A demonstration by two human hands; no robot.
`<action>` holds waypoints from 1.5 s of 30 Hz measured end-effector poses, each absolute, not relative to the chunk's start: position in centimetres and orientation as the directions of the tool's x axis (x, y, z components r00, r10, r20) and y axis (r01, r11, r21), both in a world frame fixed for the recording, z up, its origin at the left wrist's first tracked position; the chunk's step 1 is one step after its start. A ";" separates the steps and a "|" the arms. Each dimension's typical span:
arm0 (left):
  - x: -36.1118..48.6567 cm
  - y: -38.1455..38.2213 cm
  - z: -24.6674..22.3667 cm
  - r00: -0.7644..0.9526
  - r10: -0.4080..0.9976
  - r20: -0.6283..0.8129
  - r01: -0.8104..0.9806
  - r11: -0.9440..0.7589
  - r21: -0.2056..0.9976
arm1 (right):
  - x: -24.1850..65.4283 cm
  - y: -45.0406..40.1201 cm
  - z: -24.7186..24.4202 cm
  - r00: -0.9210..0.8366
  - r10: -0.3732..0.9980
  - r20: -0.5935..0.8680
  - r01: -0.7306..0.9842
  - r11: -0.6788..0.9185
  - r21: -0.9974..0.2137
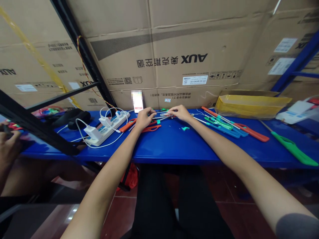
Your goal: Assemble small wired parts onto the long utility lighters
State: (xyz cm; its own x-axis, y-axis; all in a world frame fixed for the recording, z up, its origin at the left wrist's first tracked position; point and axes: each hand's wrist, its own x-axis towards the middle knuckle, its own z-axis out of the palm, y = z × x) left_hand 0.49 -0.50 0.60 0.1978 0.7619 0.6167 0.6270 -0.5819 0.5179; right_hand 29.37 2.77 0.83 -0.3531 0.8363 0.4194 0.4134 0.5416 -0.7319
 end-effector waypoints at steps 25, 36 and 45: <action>0.6 -0.4 0.5 0.232 0.782 0.578 0.583 -0.588 0.561 | 30.4 3.0 1.3 -0.355 0.823 0.443 0.519 0.568 -0.639; 0.4 -0.1 0.2 0.209 0.803 0.558 0.551 -0.568 0.611 | 30.4 3.1 1.3 -0.336 0.808 0.484 0.506 0.588 -0.631; 0.6 -0.3 0.4 0.222 0.813 0.539 0.517 -0.567 0.642 | 30.4 3.0 1.4 -0.319 0.816 0.482 0.511 0.576 -0.638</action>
